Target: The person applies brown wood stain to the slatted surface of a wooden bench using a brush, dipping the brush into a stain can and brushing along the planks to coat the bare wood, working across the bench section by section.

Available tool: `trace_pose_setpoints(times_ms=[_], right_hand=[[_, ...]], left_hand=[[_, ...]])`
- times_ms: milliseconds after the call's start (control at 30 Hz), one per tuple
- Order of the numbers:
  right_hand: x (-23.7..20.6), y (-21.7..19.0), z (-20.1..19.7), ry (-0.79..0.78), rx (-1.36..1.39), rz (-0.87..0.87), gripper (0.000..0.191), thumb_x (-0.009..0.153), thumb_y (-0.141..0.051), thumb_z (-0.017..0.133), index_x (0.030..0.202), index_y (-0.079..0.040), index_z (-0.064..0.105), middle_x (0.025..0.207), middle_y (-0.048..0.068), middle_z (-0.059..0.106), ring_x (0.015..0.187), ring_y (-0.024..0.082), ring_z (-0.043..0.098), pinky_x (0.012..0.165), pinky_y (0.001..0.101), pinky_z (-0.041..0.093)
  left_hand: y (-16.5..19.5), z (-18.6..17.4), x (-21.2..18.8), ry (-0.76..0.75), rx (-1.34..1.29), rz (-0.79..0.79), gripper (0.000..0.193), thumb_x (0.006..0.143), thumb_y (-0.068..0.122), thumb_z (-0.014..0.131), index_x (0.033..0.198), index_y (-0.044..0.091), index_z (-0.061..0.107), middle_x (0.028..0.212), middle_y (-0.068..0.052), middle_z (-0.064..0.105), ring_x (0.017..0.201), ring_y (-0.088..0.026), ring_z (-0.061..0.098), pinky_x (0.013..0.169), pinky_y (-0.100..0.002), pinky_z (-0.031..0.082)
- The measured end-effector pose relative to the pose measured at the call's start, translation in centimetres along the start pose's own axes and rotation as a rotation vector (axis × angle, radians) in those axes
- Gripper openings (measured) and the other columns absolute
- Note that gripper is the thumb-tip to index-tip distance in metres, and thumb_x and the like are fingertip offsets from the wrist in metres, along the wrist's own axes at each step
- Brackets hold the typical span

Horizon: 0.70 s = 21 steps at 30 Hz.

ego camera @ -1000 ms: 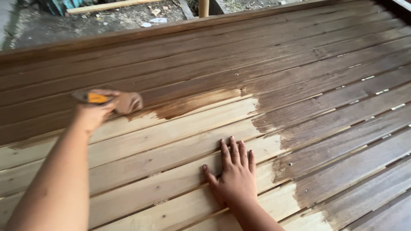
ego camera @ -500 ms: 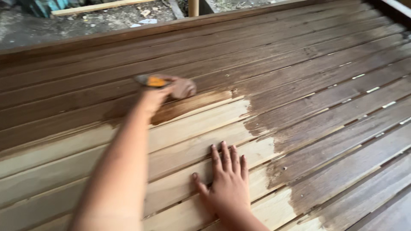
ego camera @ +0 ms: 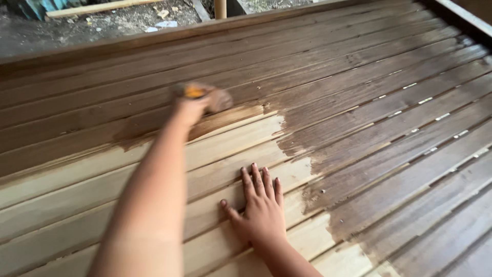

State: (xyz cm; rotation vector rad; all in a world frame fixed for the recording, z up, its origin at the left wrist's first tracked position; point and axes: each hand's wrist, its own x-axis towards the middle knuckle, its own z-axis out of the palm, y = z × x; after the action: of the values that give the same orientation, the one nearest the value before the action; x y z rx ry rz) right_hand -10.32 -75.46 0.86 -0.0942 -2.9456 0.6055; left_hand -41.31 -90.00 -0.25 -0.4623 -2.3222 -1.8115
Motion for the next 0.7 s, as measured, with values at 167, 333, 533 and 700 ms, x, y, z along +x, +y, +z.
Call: trace_pose_setpoints(times_ms=[167, 333, 533, 700], right_hand=[[-2.6, 3.5, -1.6, -0.026, 0.557, -0.005, 0.079, 0.095, -0.045, 0.064, 0.164, -0.016, 0.039, 0.159, 0.012, 0.053, 0.153, 0.027, 0.042, 0.135, 0.043, 0.017], [-10.3, 5.3, -7.6, -0.477, 0.966, 0.047, 0.11, 0.077, -0.051, 0.077, 0.164, -0.018, 0.019, 0.165, 0.01, 0.042, 0.153, 0.026, 0.033, 0.12, 0.0458, 0.029], [-21.3, 4.3, -12.8, -0.531, 0.429, -0.319, 0.167, 0.039, -0.054, 0.102, 0.16, -0.004, -0.001, 0.167, 0.025, 0.014, 0.158, 0.04, 0.006, 0.125, 0.0474, 0.016], [-27.2, 3.8, -13.5, -0.502, 0.266, -0.344, 0.169, 0.035, -0.05, 0.105, 0.159, 0.001, 0.001, 0.164, 0.026, 0.018, 0.156, 0.044, 0.006, 0.125, 0.0507, 0.009]], left_hand=[[1.6, -11.0, -10.4, 0.303, -0.17, -0.34, 0.021, 0.095, 0.005, 0.071, 0.116, 0.012, 0.072, 0.105, -0.002, 0.072, 0.088, -0.014, 0.068, 0.069, -0.025, 0.057], [9.3, -12.1, -24.2, 0.504, -0.66, -0.291, 0.023, 0.092, 0.002, 0.072, 0.113, 0.01, 0.068, 0.11, -0.002, 0.075, 0.095, -0.013, 0.071, 0.072, -0.029, 0.059], [17.4, -11.2, -41.3, 0.081, -0.513, -0.479, 0.027, 0.086, 0.004, 0.077, 0.113, 0.001, 0.074, 0.104, -0.007, 0.076, 0.09, -0.015, 0.071, 0.079, -0.032, 0.061], [21.4, -11.7, -48.9, -0.265, -0.318, -0.518, 0.02, 0.083, 0.006, 0.079, 0.1, -0.003, 0.076, 0.1, -0.008, 0.083, 0.076, -0.02, 0.071, 0.065, -0.035, 0.061]])
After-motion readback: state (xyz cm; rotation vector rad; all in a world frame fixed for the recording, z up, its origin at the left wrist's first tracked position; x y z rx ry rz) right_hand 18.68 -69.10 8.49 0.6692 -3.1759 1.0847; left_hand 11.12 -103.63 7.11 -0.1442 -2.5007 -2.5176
